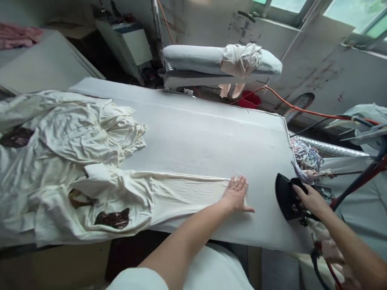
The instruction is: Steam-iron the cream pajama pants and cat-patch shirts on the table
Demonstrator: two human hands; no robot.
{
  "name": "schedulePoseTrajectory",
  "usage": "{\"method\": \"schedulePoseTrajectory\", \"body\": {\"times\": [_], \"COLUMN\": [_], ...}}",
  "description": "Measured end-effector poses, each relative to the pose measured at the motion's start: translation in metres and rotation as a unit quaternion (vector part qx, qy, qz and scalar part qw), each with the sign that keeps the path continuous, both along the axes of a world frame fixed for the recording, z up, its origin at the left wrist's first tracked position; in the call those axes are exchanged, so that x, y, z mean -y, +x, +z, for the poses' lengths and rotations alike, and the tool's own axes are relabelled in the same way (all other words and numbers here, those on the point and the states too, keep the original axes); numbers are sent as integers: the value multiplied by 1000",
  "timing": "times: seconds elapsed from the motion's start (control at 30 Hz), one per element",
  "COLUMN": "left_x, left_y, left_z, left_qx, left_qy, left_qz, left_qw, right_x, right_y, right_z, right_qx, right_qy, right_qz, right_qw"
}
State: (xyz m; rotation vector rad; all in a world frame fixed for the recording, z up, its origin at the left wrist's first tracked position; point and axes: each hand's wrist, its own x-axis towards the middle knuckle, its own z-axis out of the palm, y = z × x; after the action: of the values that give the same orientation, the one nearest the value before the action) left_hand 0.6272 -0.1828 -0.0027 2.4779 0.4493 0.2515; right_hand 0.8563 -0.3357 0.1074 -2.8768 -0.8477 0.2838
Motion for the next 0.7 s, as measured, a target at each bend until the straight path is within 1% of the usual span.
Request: {"method": "schedulePoseTrajectory", "body": {"times": [0.03, 0.07, 0.1, 0.13, 0.17, 0.2, 0.23, 0.27, 0.3, 0.33, 0.37, 0.4, 0.43, 0.47, 0.5, 0.53, 0.57, 0.6, 0.63, 0.7], "left_x": [-11, -25, -43, -61, -80, -99, -116, -133, -147, -159, -169, -177, -183, -187, -190, -192, -193, -194, -194, -196], "left_y": [-7, -24, -52, -87, -127, -169, -209, -245, -275, -296, -311, -320, -324, -325, -326, -327, -328, -331, -334, -338], "left_z": [5, 10, 14, 17, 19, 21, 23, 25, 27, 30, 33, 35, 37, 38, 38, 37, 35, 32, 28, 18], "left_qx": [35, 80, 123, 157, 166, 145, 93, 18, -58, -124, -174, -206, -220, -217, -205, -187, -167, -147, -134, -124], "left_qy": [-12, -21, -26, -22, -14, 10, 45, 74, 75, 67, 48, 23, -3, -27, -51, -81, -112, -138, -154, -159], "left_qz": [6, 32, 79, 142, 210, 287, 375, 453, 480, 488, 478, 460, 447, 445, 449, 449, 446, 442, 442, 455], "left_qw": [999, 996, 989, 977, 963, 947, 921, 888, 872, 861, 860, 863, 867, 868, 868, 870, 872, 874, 873, 868], "right_x": [-6, -14, -23, -35, -48, -64, -82, -103, -124, -145, -165, -184, -199, -210, -216, -216, -210, -199, -182, -137], "right_y": [-7, -19, -35, -56, -82, -112, -145, -180, -214, -248, -278, -303, -322, -333, -335, -328, -314, -293, -267, -207], "right_z": [10, 22, 33, 43, 52, 58, 61, 60, 57, 52, 44, 36, 26, 17, 8, 0, -6, -12, -15, -17], "right_qx": [-44, -81, -110, -133, -150, -162, -168, -167, -167, -170, -173, -177, -180, -183, -186, -188, -190, -191, -191, -197], "right_qy": [-12, -26, -43, -66, -93, -122, -149, -167, -176, -179, -173, -164, -153, -143, -134, -123, -109, -90, -69, -41], "right_qz": [33, 72, 111, 149, 187, 226, 267, 311, 358, 400, 434, 454, 458, 444, 411, 363, 304, 237, 166, 28], "right_qw": [998, 994, 987, 978, 966, 953, 937, 921, 902, 882, 867, 858, 857, 866, 882, 904, 927, 948, 965, 979]}}
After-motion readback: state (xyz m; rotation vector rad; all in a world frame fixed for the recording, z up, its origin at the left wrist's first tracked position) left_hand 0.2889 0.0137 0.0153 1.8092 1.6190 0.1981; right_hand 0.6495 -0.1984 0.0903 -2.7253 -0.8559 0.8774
